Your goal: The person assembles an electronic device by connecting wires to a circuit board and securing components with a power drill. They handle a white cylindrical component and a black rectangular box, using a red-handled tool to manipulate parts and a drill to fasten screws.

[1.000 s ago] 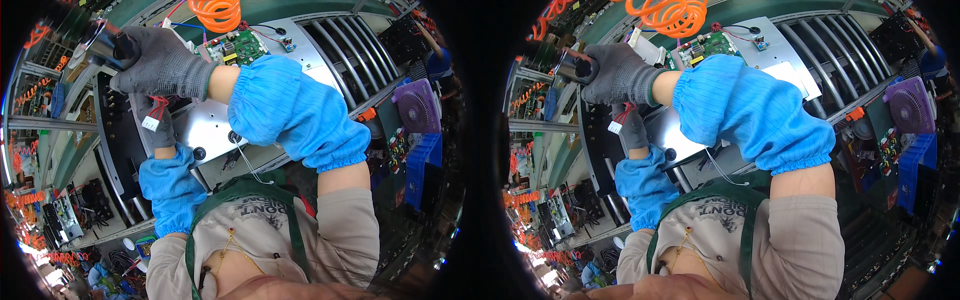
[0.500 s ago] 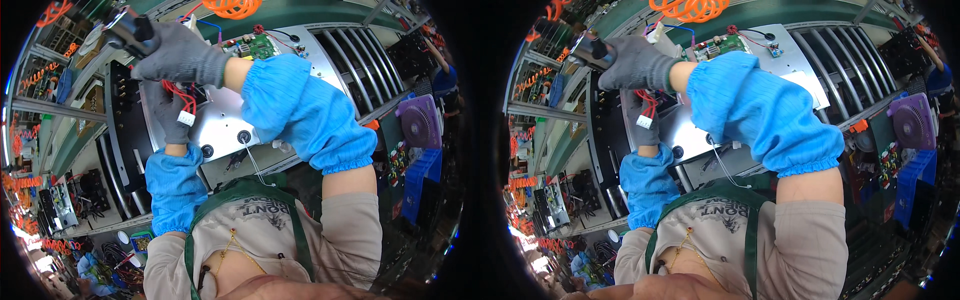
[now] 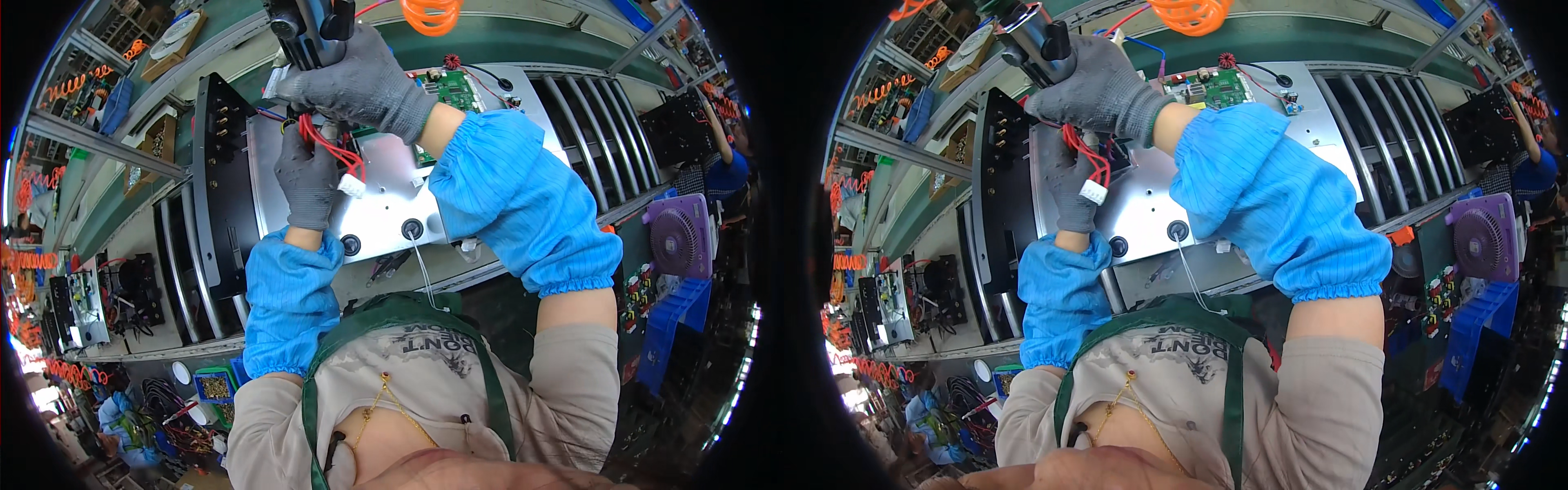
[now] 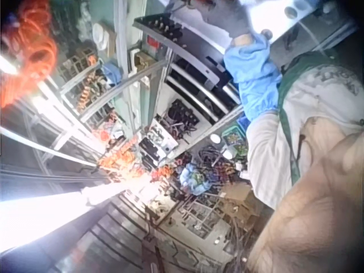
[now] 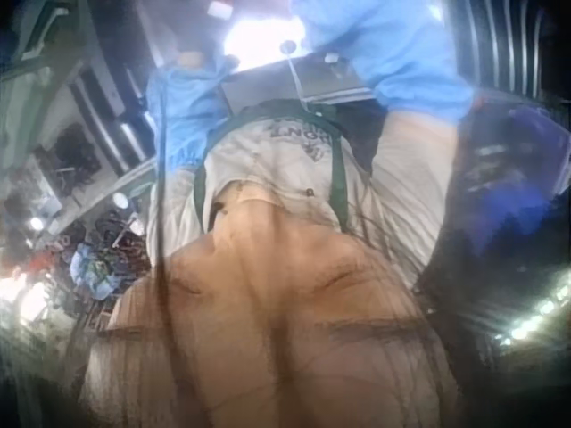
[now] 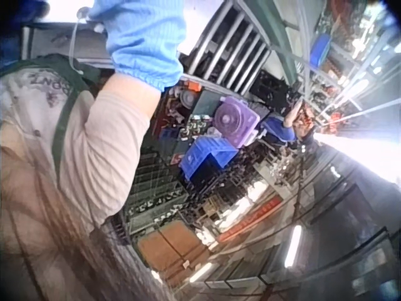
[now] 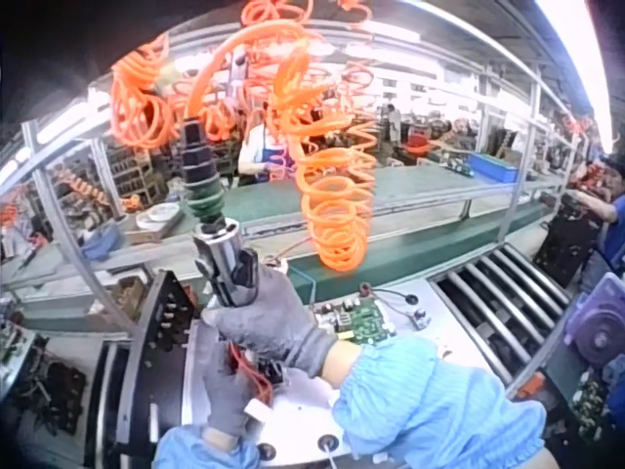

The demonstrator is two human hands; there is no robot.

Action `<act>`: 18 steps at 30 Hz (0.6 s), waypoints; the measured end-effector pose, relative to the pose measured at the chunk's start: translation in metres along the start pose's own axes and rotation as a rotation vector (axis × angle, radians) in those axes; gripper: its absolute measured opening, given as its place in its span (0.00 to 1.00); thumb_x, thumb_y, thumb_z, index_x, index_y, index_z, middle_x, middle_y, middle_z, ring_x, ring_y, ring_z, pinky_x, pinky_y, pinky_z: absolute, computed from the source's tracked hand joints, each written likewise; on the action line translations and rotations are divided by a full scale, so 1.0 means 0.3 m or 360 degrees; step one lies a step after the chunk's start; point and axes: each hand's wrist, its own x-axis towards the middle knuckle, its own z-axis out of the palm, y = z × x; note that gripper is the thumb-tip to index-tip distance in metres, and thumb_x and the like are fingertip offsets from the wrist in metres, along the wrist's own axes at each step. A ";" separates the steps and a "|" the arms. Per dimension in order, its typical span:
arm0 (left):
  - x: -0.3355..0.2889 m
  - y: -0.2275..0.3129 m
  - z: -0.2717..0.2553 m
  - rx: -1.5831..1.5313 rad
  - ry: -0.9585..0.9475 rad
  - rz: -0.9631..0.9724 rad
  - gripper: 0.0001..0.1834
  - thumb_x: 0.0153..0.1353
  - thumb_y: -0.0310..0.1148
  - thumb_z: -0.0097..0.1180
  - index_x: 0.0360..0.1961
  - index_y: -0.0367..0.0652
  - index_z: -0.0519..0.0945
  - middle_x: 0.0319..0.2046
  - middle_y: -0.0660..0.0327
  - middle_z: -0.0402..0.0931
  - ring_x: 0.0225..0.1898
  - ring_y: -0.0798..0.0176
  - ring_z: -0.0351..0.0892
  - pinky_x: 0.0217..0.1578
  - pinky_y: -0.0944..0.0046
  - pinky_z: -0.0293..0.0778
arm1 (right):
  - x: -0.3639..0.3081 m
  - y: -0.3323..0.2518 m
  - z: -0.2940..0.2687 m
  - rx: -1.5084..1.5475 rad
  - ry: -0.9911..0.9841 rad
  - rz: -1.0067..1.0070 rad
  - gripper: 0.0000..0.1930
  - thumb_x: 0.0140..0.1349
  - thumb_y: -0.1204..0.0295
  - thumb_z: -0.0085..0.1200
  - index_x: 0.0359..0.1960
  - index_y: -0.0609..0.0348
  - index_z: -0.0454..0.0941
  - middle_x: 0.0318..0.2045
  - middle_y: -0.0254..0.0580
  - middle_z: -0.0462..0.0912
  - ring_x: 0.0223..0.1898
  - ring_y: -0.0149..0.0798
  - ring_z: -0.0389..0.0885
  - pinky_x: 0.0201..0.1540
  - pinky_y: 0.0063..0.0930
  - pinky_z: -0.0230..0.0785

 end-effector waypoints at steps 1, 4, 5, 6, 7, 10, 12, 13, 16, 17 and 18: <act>-0.004 0.005 -0.007 -0.0020 -0.0041 -0.0042 0.13 0.57 0.37 0.59 0.38 0.41 0.76 0.23 0.57 0.77 0.23 0.64 0.77 0.25 0.65 0.71 | 0.000 -0.011 0.001 0.0006 -0.0035 0.0004 0.21 0.38 0.58 0.66 0.32 0.57 0.77 0.23 0.39 0.80 0.27 0.33 0.80 0.35 0.28 0.73; -0.042 0.105 -0.046 0.0428 -0.0154 0.0023 0.20 0.51 0.40 0.63 0.42 0.42 0.75 0.29 0.57 0.77 0.29 0.61 0.77 0.33 0.60 0.72 | -0.016 -0.010 -0.001 0.0181 -0.0008 0.0046 0.22 0.38 0.62 0.67 0.36 0.57 0.76 0.27 0.35 0.79 0.29 0.26 0.77 0.34 0.24 0.72; -0.060 0.130 -0.069 0.0714 -0.0169 0.0086 0.22 0.50 0.40 0.64 0.44 0.42 0.74 0.30 0.57 0.77 0.31 0.60 0.77 0.35 0.59 0.73 | -0.013 -0.004 0.002 0.0233 0.0021 -0.0028 0.22 0.38 0.63 0.67 0.36 0.58 0.76 0.28 0.34 0.79 0.30 0.24 0.77 0.34 0.22 0.71; -0.082 0.100 -0.093 0.0910 -0.0110 0.0269 0.31 0.44 0.40 0.67 0.50 0.43 0.72 0.39 0.55 0.75 0.43 0.53 0.72 0.46 0.55 0.68 | -0.022 -0.017 -0.003 0.0493 -0.0023 -0.0009 0.20 0.41 0.68 0.67 0.37 0.59 0.76 0.28 0.33 0.78 0.29 0.23 0.75 0.33 0.19 0.70; -0.100 0.098 -0.115 0.1026 -0.0119 0.0281 0.33 0.43 0.40 0.67 0.52 0.43 0.71 0.41 0.54 0.74 0.45 0.51 0.70 0.48 0.54 0.67 | -0.029 -0.034 -0.006 0.0650 -0.0026 0.0033 0.17 0.44 0.72 0.65 0.37 0.60 0.75 0.26 0.33 0.76 0.26 0.25 0.75 0.30 0.20 0.70; -0.142 0.064 -0.173 0.1158 -0.0154 0.0310 0.39 0.40 0.38 0.69 0.57 0.44 0.67 0.47 0.52 0.71 0.51 0.47 0.64 0.52 0.52 0.62 | -0.027 -0.109 -0.049 0.0515 0.0049 0.0053 0.12 0.47 0.75 0.63 0.33 0.60 0.75 0.20 0.33 0.75 0.20 0.26 0.74 0.22 0.22 0.68; -0.155 0.021 -0.188 0.1057 -0.0141 0.0271 0.40 0.40 0.37 0.69 0.57 0.44 0.67 0.46 0.53 0.71 0.50 0.47 0.64 0.51 0.52 0.63 | -0.024 -0.195 -0.060 0.0383 0.0148 -0.0220 0.09 0.54 0.70 0.56 0.28 0.66 0.76 0.18 0.37 0.76 0.14 0.23 0.67 0.17 0.19 0.58; -0.154 0.011 -0.192 0.1002 -0.0137 0.0253 0.40 0.40 0.37 0.69 0.57 0.44 0.67 0.45 0.53 0.71 0.49 0.48 0.65 0.51 0.52 0.63 | -0.006 -0.228 -0.075 0.0316 0.0142 -0.0250 0.11 0.54 0.69 0.56 0.28 0.68 0.76 0.17 0.36 0.75 0.14 0.24 0.67 0.17 0.19 0.58; -0.136 0.005 -0.174 0.0880 -0.0150 0.0240 0.41 0.40 0.35 0.69 0.59 0.46 0.67 0.42 0.54 0.72 0.48 0.50 0.66 0.49 0.53 0.64 | -0.017 -0.356 -0.022 0.0925 0.0190 -0.0113 0.10 0.51 0.74 0.58 0.34 0.65 0.75 0.22 0.43 0.78 0.15 0.27 0.71 0.17 0.20 0.63; -0.135 0.001 -0.174 0.0863 -0.0178 0.0206 0.41 0.39 0.35 0.69 0.59 0.47 0.67 0.42 0.54 0.72 0.48 0.50 0.66 0.49 0.53 0.64 | -0.020 -0.390 0.007 0.1121 0.0174 -0.0069 0.10 0.51 0.75 0.58 0.34 0.65 0.75 0.22 0.46 0.79 0.15 0.28 0.72 0.16 0.20 0.63; -0.138 0.002 -0.171 0.0906 -0.0160 0.0197 0.42 0.39 0.33 0.70 0.60 0.48 0.66 0.41 0.56 0.73 0.48 0.51 0.66 0.49 0.53 0.66 | -0.018 -0.395 0.021 0.0970 0.0141 0.0017 0.09 0.51 0.75 0.58 0.33 0.66 0.75 0.22 0.46 0.79 0.15 0.28 0.72 0.16 0.20 0.63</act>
